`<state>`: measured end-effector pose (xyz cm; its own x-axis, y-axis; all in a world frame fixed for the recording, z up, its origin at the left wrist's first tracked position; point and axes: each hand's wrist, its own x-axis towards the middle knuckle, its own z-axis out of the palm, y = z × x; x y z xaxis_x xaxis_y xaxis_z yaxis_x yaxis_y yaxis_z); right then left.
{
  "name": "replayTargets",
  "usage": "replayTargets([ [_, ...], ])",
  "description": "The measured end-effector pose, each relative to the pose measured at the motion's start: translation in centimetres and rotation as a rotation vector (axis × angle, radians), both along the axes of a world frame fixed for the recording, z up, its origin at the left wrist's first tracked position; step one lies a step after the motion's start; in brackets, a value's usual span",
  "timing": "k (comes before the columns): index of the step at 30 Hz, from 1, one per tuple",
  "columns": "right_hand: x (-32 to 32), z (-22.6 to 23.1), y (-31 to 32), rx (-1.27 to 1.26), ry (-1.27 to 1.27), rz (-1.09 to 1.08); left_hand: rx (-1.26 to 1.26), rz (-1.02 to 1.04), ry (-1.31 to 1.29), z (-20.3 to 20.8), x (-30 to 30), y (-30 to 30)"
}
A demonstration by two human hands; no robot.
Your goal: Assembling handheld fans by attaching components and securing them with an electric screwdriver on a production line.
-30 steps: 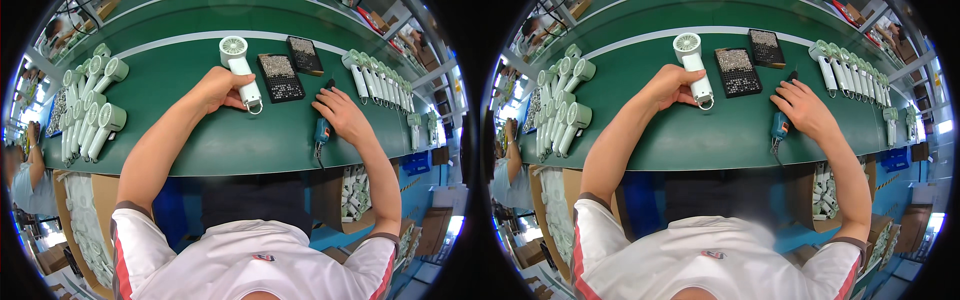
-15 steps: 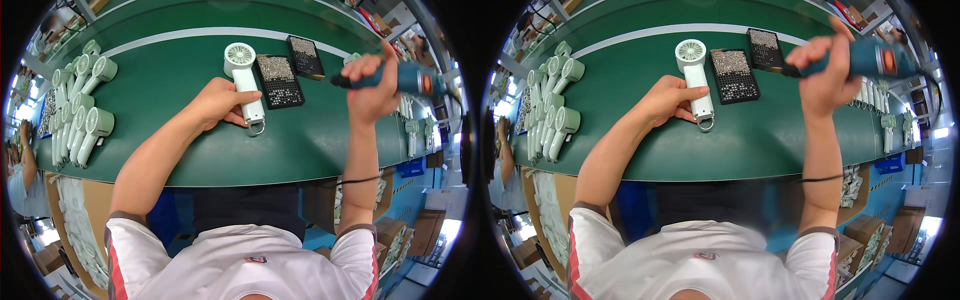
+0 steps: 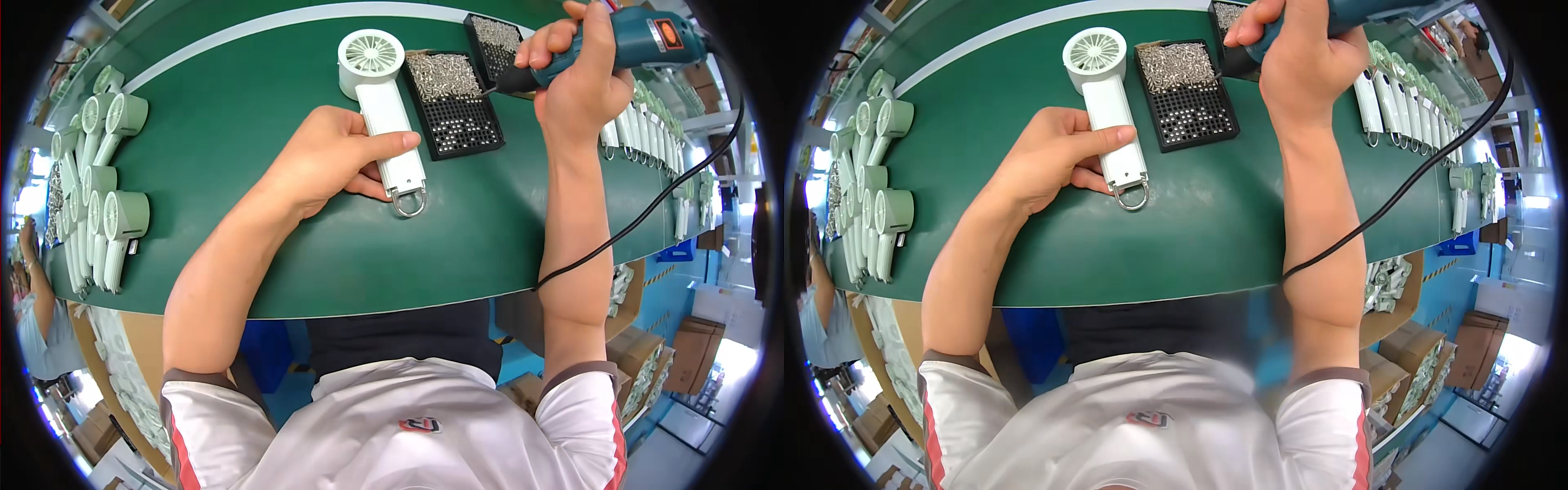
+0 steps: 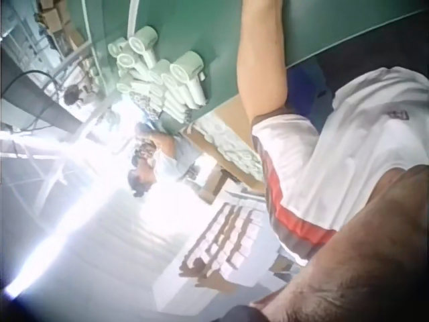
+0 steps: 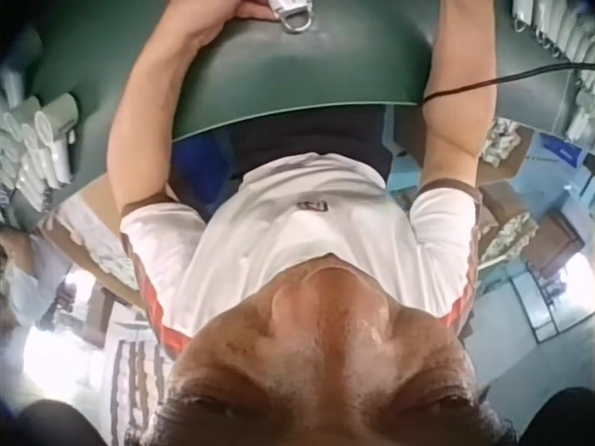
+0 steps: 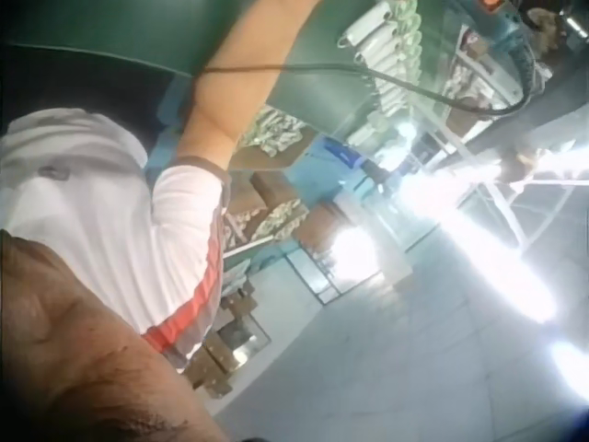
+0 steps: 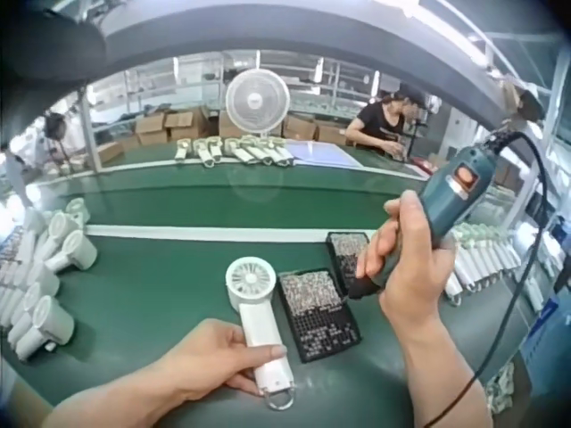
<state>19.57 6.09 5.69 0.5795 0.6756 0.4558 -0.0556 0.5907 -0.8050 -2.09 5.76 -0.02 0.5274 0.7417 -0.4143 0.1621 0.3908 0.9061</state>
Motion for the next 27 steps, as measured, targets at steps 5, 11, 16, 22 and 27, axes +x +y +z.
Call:
replayTargets([
  [5, 0.8, -1.1, 0.7, -0.016, -0.028, 0.019, 0.009, -0.015, 0.005, -0.1, 0.1, 0.1],
  [11, 0.7, -1.3, 0.8, -0.037, -0.021, 0.001, 0.013, -0.031, 0.012, 0.0, 0.0, 0.0],
  [16, 0.8, -1.5, 1.0, -0.016, -0.04, 0.024, 0.011, -0.029, 0.02, 0.0, 0.0, 0.0],
  [22, 1.1, -1.7, 1.1, -0.012, -0.073, 0.033, 0.016, -0.033, 0.006, 0.2, 0.1, 0.0],
  [27, 0.9, -2.0, 0.9, -0.038, -0.216, 0.104, 0.013, -0.039, 0.018, 0.1, 0.0, 0.1],
])
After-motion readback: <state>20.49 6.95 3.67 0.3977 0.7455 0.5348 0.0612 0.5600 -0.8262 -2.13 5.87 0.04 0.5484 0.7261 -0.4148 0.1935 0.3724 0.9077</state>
